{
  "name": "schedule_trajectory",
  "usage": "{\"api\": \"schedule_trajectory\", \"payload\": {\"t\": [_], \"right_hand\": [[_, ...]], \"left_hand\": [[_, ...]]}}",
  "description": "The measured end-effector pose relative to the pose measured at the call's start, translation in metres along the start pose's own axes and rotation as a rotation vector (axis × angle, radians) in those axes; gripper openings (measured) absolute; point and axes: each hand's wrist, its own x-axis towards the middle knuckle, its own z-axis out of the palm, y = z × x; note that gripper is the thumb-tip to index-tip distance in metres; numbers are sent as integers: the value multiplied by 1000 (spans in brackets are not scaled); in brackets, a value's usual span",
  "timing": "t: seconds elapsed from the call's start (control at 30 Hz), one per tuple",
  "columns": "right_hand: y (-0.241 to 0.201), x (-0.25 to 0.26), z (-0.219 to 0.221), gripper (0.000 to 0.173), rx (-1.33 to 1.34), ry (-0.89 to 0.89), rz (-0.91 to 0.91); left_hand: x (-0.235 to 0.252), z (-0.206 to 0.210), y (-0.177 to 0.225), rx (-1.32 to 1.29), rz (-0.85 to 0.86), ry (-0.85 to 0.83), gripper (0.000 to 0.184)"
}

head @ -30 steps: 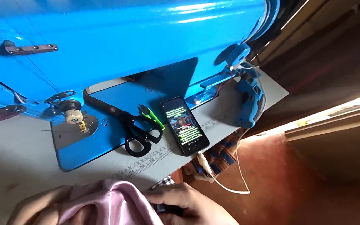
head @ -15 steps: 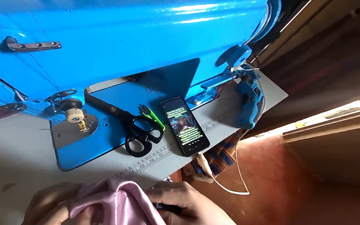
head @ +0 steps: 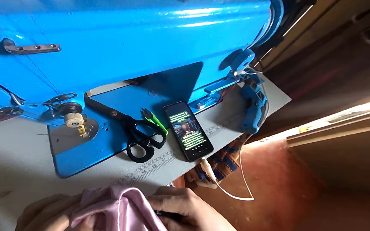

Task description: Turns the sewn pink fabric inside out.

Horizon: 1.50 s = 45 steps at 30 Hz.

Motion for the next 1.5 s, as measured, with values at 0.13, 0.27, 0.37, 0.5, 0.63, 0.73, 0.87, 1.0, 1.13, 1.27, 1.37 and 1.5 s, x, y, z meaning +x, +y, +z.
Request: {"api": "schedule_trajectory", "payload": {"t": [0.13, 0.27, 0.37, 0.5, 0.63, 0.73, 0.87, 1.0, 1.13, 1.27, 1.37, 1.5], "right_hand": [[1, 1, 0, 27, 2, -9, -19], [3, -1, 1, 26, -7, -19, -17], [4, -2, 3, 25, 25, -31, -18], [5, 0, 6, 24, 103, -28, -57], [5, 3, 11, 27, 137, -16, -84], [4, 5, 12, 26, 111, -12, -98], [-1, 5, 11, 32, 92, -2, -44], [-7, 8, 13, 55, 74, 12, 30], [-7, 11, 18, 46, 59, 24, -81], [-2, 7, 25, 51, 113, 55, -65], [6, 4, 26, 54, 205, 105, -79], [19, -3, 26, 39, 342, 210, -91]], "left_hand": [[0, 2, 0, -34, -7, -43, 18], [0, 0, 3, -74, -49, -131, 27], [0, 1, 3, -95, -42, -170, 35], [0, 4, 4, -296, -130, -194, 37], [-8, 20, 1, -611, -282, 26, 24], [-6, 17, -1, -604, -275, 3, 15], [-1, 18, 5, -593, -219, -4, 16], [6, 27, 21, -501, -207, 21, 18], [-5, 53, 26, -435, -147, 212, 23], [-18, 86, 22, -508, -84, 321, 41], [-13, 94, 42, -556, -206, 258, 47], [-6, 97, 48, -692, -347, 153, 48]]}}
